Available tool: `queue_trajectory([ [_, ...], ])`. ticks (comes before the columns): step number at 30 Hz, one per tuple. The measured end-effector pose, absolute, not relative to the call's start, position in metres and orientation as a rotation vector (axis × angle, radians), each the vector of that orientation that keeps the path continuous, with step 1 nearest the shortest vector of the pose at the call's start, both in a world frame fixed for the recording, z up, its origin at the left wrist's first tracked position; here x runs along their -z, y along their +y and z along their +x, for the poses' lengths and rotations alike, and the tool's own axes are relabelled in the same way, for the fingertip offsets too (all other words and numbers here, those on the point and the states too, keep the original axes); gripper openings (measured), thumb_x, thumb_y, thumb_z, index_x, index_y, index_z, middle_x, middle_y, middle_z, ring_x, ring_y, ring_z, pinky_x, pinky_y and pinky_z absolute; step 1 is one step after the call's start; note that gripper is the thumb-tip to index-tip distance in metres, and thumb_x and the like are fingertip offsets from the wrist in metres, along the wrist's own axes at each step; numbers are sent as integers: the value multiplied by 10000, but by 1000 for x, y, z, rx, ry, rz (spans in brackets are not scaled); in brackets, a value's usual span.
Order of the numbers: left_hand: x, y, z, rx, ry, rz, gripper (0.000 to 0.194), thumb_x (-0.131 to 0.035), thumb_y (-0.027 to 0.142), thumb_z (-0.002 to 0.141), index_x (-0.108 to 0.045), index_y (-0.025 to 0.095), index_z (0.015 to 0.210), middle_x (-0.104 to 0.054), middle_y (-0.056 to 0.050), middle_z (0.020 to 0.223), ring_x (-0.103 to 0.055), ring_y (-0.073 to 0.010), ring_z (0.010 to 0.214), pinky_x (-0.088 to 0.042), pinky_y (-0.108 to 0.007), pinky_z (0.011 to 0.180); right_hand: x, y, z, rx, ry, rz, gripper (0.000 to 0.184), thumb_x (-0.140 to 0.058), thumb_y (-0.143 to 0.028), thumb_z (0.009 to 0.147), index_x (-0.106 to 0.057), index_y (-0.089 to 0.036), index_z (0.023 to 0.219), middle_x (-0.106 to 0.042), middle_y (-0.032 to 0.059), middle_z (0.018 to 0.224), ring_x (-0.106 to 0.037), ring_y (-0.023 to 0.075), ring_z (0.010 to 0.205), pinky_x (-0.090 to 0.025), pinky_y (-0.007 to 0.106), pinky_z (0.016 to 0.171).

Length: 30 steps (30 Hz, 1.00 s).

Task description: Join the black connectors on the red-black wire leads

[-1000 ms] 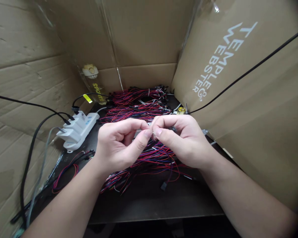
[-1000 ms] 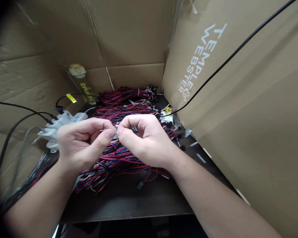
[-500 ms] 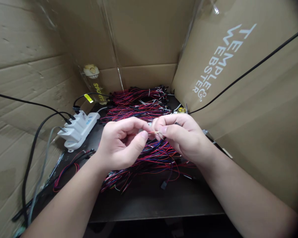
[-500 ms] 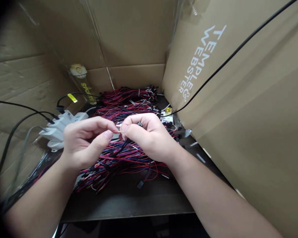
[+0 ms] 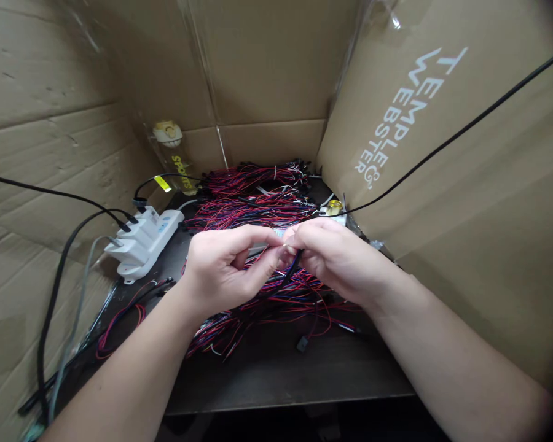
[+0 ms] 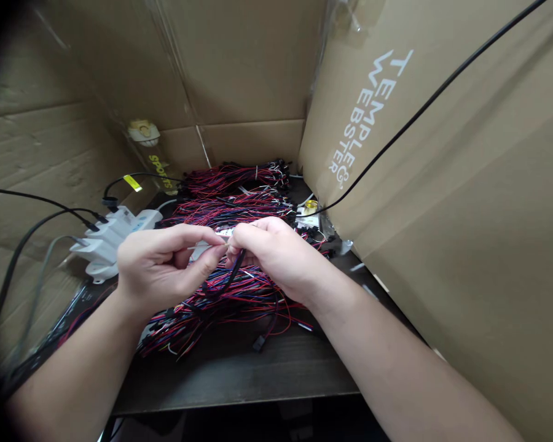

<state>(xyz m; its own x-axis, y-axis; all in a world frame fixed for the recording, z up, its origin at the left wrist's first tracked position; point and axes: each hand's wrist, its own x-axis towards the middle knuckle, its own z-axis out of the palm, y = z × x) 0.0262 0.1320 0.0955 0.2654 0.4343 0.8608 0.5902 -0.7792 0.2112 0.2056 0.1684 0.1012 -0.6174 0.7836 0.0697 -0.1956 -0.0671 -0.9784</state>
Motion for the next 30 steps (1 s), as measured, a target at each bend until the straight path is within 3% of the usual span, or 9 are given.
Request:
queue_trajectory([
  [3,-97,132,23,1441,-902,-2382,55,-719,132,859,-732,161,903,-484,117,466,-357,-8,372,-309,-143,403,-103,167,206,-1678,-1555,-665,191,-570,-223,736,-658,-171,574,-648,34,669,-569,130,696,-456,252,708],
  [6,-99,133,19,1367,-840,-2439,122,-692,84,887,-737,155,976,-689,64,633,-496,-8,446,-401,-127,480,-104,166,206,-1609,-1577,-670,204,-570,-227,761,-660,-175,585,-641,29,672,-580,133,726,-451,253,730],
  [9,-100,134,16,1339,-822,-2420,151,-701,60,879,-744,157,987,-749,37,722,-613,-26,550,-477,-122,581,-105,164,203,-1621,-1518,-669,212,-581,-235,778,-664,-176,592,-640,23,675,-596,137,752,-454,257,752],
  [14,-102,134,13,1235,-817,-2372,93,-717,127,894,-743,157,979,-723,42,655,-598,-39,494,-457,-147,520,-103,162,198,-1613,-1427,-604,201,-596,-222,797,-693,-173,627,-644,-7,671,-570,110,699,-440,253,725],
  [19,-104,133,13,1254,-788,-2328,73,-735,122,869,-736,174,920,-707,38,631,-586,-50,478,-431,-174,489,-99,163,198,-1520,-1452,-600,191,-624,-241,844,-686,-163,681,-665,-3,728,-587,116,744,-457,277,794],
  [24,-102,133,16,1423,-829,-2284,87,-781,123,814,-749,191,857,-569,66,542,-477,-43,452,-373,-192,454,-101,164,202,-1441,-1587,-577,213,-642,-275,875,-670,-151,704,-641,-1,725,-555,110,718,-443,267,740],
  [30,-98,133,15,1443,-766,-2256,179,-807,77,778,-774,168,928,-516,69,557,-412,-42,492,-332,-193,475,-101,166,202,-1501,-1530,-555,208,-652,-284,874,-683,-152,717,-672,19,762,-615,141,792,-477,300,842],
])
